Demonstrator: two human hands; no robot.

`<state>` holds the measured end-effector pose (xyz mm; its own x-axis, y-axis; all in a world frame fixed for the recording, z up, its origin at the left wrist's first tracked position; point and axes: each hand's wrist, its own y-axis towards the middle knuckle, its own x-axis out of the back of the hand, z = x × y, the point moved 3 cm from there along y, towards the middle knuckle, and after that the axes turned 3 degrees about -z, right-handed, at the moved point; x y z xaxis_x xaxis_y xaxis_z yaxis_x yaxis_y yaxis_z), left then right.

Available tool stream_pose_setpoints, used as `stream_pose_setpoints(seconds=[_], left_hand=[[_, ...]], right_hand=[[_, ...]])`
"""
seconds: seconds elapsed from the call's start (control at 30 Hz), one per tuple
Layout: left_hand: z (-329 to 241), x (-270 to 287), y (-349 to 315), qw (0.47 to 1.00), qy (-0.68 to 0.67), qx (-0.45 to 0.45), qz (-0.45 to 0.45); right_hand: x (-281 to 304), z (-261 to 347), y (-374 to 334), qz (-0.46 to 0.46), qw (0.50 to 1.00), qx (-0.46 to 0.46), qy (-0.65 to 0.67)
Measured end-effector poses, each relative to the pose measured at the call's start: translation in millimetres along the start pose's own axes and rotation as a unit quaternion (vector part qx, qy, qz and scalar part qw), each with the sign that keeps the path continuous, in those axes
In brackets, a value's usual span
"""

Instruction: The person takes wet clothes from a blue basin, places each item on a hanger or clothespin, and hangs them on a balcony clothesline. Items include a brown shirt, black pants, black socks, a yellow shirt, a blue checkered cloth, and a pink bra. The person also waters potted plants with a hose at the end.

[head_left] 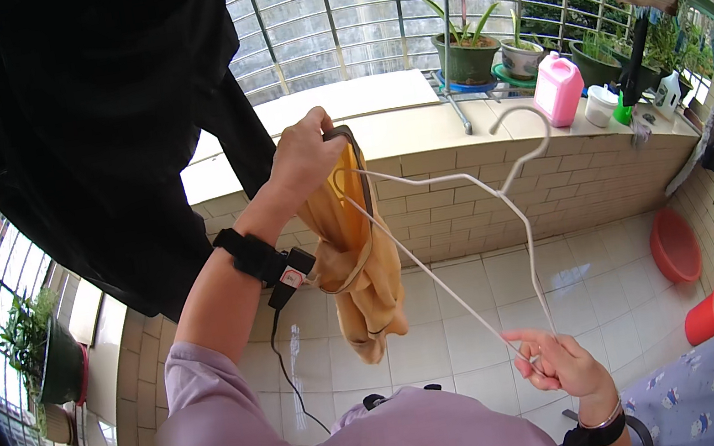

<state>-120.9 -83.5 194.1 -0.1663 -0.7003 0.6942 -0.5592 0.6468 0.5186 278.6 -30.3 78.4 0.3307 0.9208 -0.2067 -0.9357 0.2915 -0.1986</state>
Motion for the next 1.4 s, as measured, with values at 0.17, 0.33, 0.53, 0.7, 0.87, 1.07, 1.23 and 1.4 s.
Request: stream_pose_setpoints(seconds=[0.17, 0.33, 0.53, 0.7, 0.87, 1.07, 1.23, 1.4], left_hand=[[-27, -10, -15, 0.999, 0.011, -0.007, 0.033], [-76, 4, -35, 0.983, -0.158, -0.029, 0.093], [-125, 60, -19, 0.932, -0.052, -0.357, 0.033], [-129, 59, -3, 0.954, -0.165, -0.251, 0.018], [-122, 45, -15, 0.975, -0.069, -0.206, 0.037], [-125, 40, -32, 0.968, -0.052, -0.243, 0.036], [-103, 49, -49, 0.973, -0.018, -0.215, 0.081], [-74, 46, -72, 0.971, 0.033, -0.187, 0.146]], right_hand=[[-23, -1, 43, -0.04, 0.997, -0.056, -0.038], [-35, 14, 72, -0.017, 0.993, 0.1, -0.054], [-14, 48, 44, 0.097, 0.97, 0.224, 0.012], [11, 59, 54, 0.062, 0.925, 0.243, 0.284], [4, 16, 63, -0.18, 0.956, 0.184, 0.142], [-2, -14, 84, -0.306, 0.907, 0.159, -0.243], [39, -17, 87, -0.223, 0.931, 0.141, 0.253], [55, -3, 97, -0.262, 0.931, 0.161, 0.198]])
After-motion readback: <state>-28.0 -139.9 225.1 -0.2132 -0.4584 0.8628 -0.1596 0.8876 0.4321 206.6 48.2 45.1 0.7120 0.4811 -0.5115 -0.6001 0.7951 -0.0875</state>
